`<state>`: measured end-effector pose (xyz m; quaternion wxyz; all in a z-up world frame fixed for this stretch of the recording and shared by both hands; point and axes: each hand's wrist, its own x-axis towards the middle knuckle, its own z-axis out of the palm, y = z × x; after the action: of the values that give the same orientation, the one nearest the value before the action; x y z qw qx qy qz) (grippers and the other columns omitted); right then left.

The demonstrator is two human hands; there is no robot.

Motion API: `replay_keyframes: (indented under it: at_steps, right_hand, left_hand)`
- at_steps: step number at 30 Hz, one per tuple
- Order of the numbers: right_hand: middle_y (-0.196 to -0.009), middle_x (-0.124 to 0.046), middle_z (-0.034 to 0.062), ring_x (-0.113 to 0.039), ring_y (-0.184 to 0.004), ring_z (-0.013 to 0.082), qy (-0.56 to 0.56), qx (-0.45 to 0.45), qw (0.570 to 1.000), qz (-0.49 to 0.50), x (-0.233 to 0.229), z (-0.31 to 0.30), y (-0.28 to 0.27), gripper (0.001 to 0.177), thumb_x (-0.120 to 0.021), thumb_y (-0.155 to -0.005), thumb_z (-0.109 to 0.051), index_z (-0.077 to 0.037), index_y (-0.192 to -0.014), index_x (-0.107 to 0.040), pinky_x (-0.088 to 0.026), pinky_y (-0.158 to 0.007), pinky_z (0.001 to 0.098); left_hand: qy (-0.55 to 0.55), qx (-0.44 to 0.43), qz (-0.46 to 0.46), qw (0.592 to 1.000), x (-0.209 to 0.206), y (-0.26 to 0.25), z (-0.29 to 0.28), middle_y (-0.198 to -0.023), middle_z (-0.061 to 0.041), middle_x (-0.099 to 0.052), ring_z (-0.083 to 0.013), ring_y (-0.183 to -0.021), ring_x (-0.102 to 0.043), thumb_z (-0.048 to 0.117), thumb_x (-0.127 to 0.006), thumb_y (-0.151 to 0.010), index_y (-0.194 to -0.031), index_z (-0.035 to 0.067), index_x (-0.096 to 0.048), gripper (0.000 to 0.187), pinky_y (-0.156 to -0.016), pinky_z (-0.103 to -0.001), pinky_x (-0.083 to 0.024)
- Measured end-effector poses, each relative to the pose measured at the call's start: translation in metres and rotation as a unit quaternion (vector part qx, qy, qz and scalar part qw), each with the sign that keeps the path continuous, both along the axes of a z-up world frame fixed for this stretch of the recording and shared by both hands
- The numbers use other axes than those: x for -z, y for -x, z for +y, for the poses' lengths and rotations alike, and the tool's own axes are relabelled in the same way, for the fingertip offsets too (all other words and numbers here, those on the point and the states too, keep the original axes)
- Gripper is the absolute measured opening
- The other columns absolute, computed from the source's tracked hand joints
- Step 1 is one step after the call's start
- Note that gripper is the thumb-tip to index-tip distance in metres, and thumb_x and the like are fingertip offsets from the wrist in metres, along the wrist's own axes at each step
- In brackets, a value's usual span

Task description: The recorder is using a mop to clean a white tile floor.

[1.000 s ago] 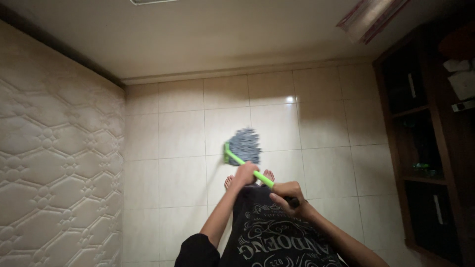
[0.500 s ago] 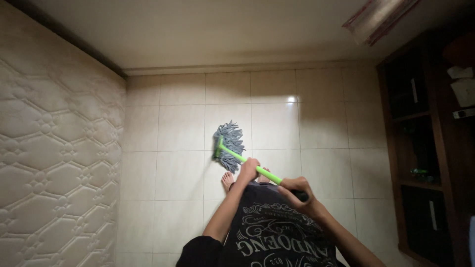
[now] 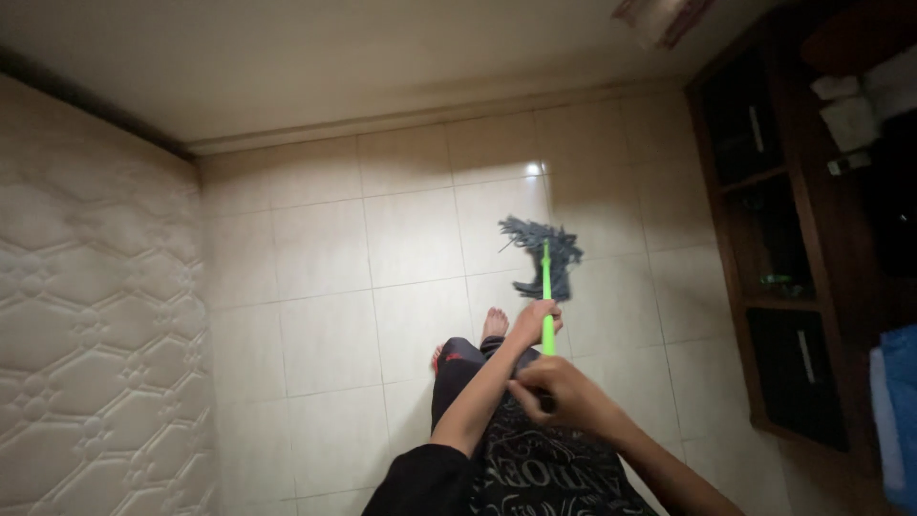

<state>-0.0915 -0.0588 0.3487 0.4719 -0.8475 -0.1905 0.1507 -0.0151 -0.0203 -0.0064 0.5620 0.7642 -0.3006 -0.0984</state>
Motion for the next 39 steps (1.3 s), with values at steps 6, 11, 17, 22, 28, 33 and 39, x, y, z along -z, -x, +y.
replay_keyframes:
  at_steps: [6,11,17,22,28,33,39]
  right_hand:
    - [-0.059,-0.053,0.0149,-0.052,-0.054,0.0284,-0.045,0.002,0.998,-0.041,0.025,0.045,0.016,0.029,-0.07,-0.087,-0.007,-0.002,-0.063,-0.053,-0.041,-0.055,0.0409]
    - [-0.055,-0.049,0.0136,-0.049,-0.053,0.0276,-0.055,-0.008,0.997,-0.051,0.016,0.068,0.039,0.037,-0.071,-0.089,-0.008,-0.003,-0.059,-0.048,-0.039,-0.055,0.0417]
    - [-0.054,-0.047,0.0119,-0.047,-0.052,0.0256,-0.059,-0.032,0.997,-0.048,0.01,0.1,0.074,0.041,-0.072,-0.089,-0.008,-0.004,-0.058,-0.046,-0.038,-0.053,0.0416]
    - [-0.057,-0.044,0.0114,-0.047,-0.053,0.0245,-0.109,-0.034,0.991,-0.072,0.0,0.131,0.108,0.042,-0.071,-0.091,-0.007,-0.004,-0.061,-0.043,-0.038,-0.054,0.0407]
    - [-0.059,-0.044,0.0104,-0.046,-0.052,0.0248,-0.177,-0.007,0.979,-0.096,-0.002,0.145,0.139,0.039,-0.07,-0.091,-0.004,-0.003,-0.064,-0.042,-0.037,-0.054,0.0387]
    - [-0.06,-0.045,0.0095,-0.046,-0.05,0.0205,-0.197,0.048,0.978,-0.055,0.039,0.132,0.149,0.028,-0.065,-0.092,-0.002,-0.001,-0.069,-0.048,-0.035,-0.052,0.0371]
    - [-0.058,-0.051,0.0078,-0.042,-0.047,0.0183,-0.16,0.026,0.985,-0.051,0.097,0.125,0.16,0.026,-0.067,-0.088,-0.002,-0.002,-0.066,-0.053,-0.038,-0.057,0.0344]
  left_hand:
    - [-0.045,0.015,0.03,0.998,-0.008,0.016,0.038,-0.082,-0.011,-0.068,-0.0341,-0.079,-0.068,0.021,-0.075,-0.079,-0.079,0.01,-0.067,0.014,-0.071,-0.044,-0.054]
    - [-0.204,0.007,0.006,0.979,-0.108,0.028,0.093,-0.081,-0.01,-0.072,-0.0329,-0.076,-0.068,0.027,-0.078,-0.077,-0.076,0.012,-0.073,0.016,-0.076,-0.051,-0.047]
    - [-0.166,-0.002,-0.039,0.985,-0.057,0.066,0.145,-0.084,-0.01,-0.072,-0.0332,-0.086,-0.067,0.028,-0.076,-0.078,-0.078,0.012,-0.074,0.016,-0.08,-0.048,-0.054]
    - [-0.224,0.021,0.033,0.974,-0.086,0.09,0.206,-0.088,-0.014,-0.071,-0.0352,-0.087,-0.069,0.028,-0.075,-0.082,-0.085,0.011,-0.075,0.017,-0.078,-0.047,-0.056]
    - [-0.251,0.004,-0.047,0.967,-0.072,0.119,0.271,-0.082,-0.014,-0.072,-0.0364,-0.084,-0.07,0.024,-0.075,-0.074,-0.082,0.014,-0.077,0.012,-0.074,-0.048,-0.056]
    - [-0.395,0.028,0.046,0.917,-0.061,0.124,0.303,-0.08,-0.014,-0.074,-0.036,-0.079,-0.073,0.022,-0.073,-0.079,-0.082,0.018,-0.08,0.009,-0.073,-0.048,-0.058]
    - [-0.438,-0.063,0.086,0.893,0.012,0.148,0.306,-0.084,-0.018,-0.073,-0.0378,-0.082,-0.072,0.026,-0.075,-0.082,-0.083,0.015,-0.08,0.013,-0.073,-0.049,-0.059]
